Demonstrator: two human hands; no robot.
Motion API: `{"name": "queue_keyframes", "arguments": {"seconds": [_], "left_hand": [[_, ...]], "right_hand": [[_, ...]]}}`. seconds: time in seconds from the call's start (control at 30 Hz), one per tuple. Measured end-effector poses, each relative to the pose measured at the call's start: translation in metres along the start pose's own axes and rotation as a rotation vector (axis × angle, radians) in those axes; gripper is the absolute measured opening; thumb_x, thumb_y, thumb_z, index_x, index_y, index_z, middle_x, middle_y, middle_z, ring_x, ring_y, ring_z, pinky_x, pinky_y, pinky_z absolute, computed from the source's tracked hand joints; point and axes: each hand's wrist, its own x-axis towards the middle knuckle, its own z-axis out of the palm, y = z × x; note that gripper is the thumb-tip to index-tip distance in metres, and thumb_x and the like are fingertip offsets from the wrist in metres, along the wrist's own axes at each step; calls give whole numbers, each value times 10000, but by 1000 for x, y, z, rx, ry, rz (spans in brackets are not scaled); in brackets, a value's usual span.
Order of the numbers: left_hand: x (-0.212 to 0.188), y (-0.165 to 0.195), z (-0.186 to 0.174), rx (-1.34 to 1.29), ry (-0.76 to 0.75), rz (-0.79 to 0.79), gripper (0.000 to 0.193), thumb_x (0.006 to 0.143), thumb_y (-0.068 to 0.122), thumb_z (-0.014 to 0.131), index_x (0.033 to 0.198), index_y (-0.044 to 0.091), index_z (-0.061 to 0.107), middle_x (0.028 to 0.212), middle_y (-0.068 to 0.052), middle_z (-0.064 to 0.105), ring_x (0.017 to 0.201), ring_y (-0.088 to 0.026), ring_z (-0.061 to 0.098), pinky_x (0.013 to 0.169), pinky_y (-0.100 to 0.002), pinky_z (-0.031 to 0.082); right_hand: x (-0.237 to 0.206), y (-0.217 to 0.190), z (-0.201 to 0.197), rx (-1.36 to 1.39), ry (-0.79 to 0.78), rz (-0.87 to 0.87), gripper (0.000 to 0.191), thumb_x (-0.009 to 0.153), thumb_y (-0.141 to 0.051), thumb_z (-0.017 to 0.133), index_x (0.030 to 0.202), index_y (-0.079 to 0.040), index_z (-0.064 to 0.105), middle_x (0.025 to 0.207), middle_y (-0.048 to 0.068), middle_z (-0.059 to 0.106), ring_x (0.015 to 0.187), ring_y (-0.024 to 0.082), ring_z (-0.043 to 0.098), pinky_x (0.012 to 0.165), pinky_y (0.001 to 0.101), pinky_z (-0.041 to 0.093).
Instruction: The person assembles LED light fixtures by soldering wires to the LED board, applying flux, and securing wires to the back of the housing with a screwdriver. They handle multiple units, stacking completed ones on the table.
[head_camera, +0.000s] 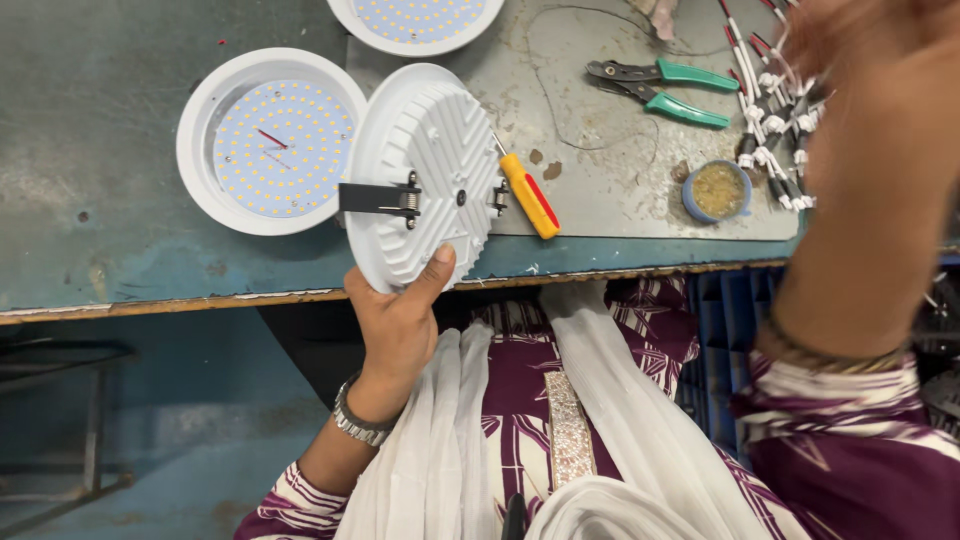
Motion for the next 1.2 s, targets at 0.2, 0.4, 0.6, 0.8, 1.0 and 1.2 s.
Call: {"name": "queue_keyframes", "arguments": {"seconds": [0.2,0.4,0.6,0.8,1.0,1.2], "left_hand": [[-12,3,7,13,1,-30,274,942,-26,750,1204,-42,670,1115,-64,729,996,-121,688,907,-270,544],[-23,5,14,181,-86,-41,225,970,40,747,1169,-49,691,1081,-63,746,949,-101,683,846,-253,543],[-23,-1,24,260,-143,-72,204,962,90,758,1111,-48,733,1018,-55,765,894,-91,683,806,-250,542],[-16,3,39,327,-197,-45,212,944,106,743,1098,-41,736,1001,-47,772,882,-86,686,794,-249,551],[-12,-2,43,256,-214,-122,196,957,104,738,1078,-49,749,967,-44,767,853,-78,671,760,-246,541],[-14,-8,40,262,-209,-124,189,957,104,739,1073,-46,746,949,-39,763,836,-74,669,743,-238,536]], "right_hand": [[-89,-23,43,212,-308,218,99,986,-55,735,1038,27,751,827,63,728,606,60,635,524,191,491],[-119,6,55,386,-240,393,121,988,-53,738,1070,32,760,834,0,686,694,-10,515,593,159,373],[-131,26,46,370,-145,374,83,987,-52,748,1003,29,750,813,-26,666,679,-16,498,580,166,350],[-127,17,55,244,-186,324,114,924,-81,753,883,19,718,751,-30,666,667,-19,523,568,172,410],[-117,7,64,85,-203,329,93,837,-88,768,817,-3,739,678,-5,672,509,24,437,452,226,314],[-115,5,67,21,-184,196,94,826,-96,765,831,-8,734,683,23,663,497,70,491,456,258,350]]}}
